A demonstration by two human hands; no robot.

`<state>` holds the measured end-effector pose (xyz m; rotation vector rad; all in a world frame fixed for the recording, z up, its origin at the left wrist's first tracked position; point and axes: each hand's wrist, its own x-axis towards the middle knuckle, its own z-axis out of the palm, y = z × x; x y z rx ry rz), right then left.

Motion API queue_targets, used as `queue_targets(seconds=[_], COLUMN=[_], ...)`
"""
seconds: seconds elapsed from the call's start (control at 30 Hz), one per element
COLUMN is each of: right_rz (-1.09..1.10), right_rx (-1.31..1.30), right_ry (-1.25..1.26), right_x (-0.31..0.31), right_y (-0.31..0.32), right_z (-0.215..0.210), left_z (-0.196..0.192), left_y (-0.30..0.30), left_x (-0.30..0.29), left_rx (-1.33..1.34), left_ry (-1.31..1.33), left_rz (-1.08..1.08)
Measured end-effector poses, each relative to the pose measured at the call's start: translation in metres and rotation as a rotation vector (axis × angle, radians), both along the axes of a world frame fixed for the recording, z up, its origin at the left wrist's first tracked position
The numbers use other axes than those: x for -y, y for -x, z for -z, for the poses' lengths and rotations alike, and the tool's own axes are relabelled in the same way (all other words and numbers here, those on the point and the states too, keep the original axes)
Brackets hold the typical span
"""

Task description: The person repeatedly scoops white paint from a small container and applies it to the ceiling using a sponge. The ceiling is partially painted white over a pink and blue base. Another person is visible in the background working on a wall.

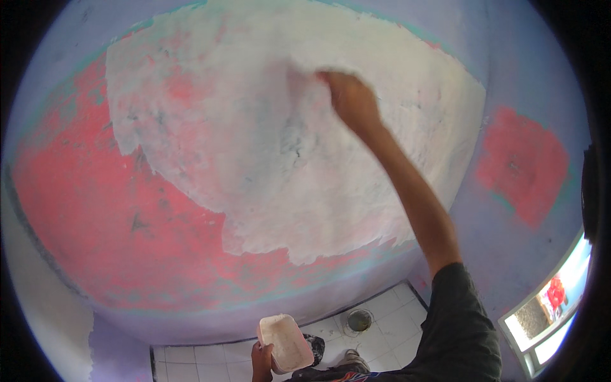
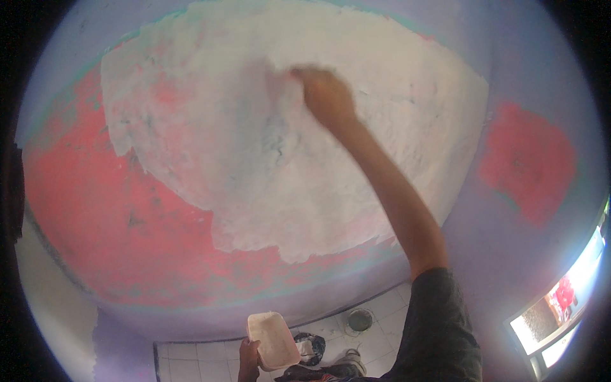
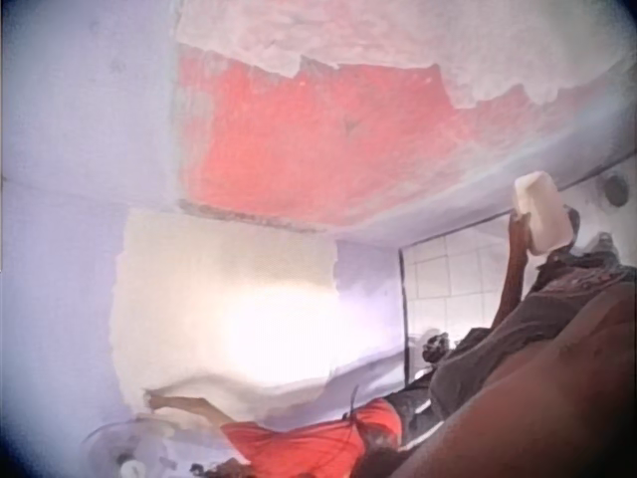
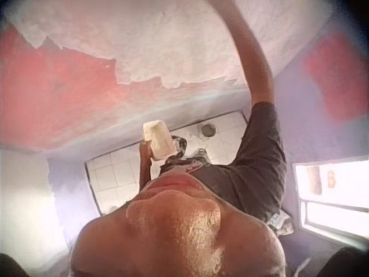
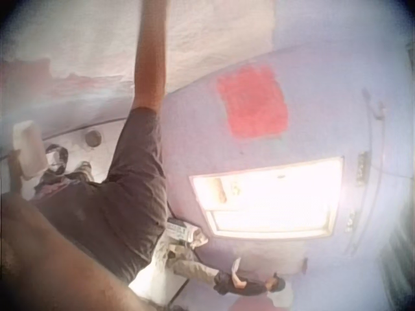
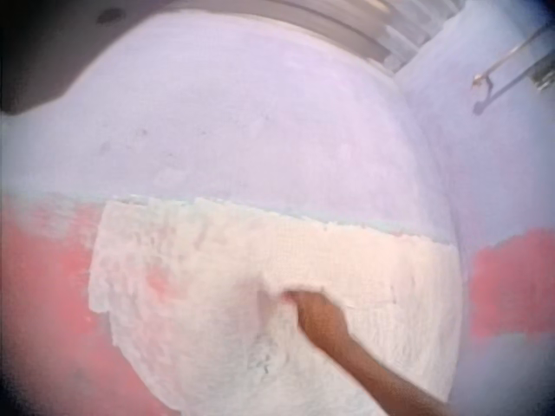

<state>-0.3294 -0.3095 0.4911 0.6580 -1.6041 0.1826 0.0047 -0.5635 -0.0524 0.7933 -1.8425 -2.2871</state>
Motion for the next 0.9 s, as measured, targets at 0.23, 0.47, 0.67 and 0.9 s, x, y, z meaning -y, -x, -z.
queue_targets(seconds=[0.23,0.47,0.67,0.9], right_rz=[-0.272,0.004,0.029,-0.184], right_rx=[0.301,-0.062,0.024,0.067], right_ry=[-0.289,-0.103,-0.454,-0.047], right_x=[0.049,0.054,0.082,0.061], right_y=[-0.034,-0.009,-0.028,-0.024], right_z=[0.144,-0.002,0.202,0.064], left_z=[0.000,0.022,-0.019,-0.015], left_y=[-0.005,-0.007,-0.012,-0.016], left_x=[0.004,0.009,-0.009,0.001], left_rx=[0.110,0.007,0.027,0.102], left_ry=[0.002,0.031,-0.016,-0.005], left_rz=[0.068,0.110,0.015,-0.038])
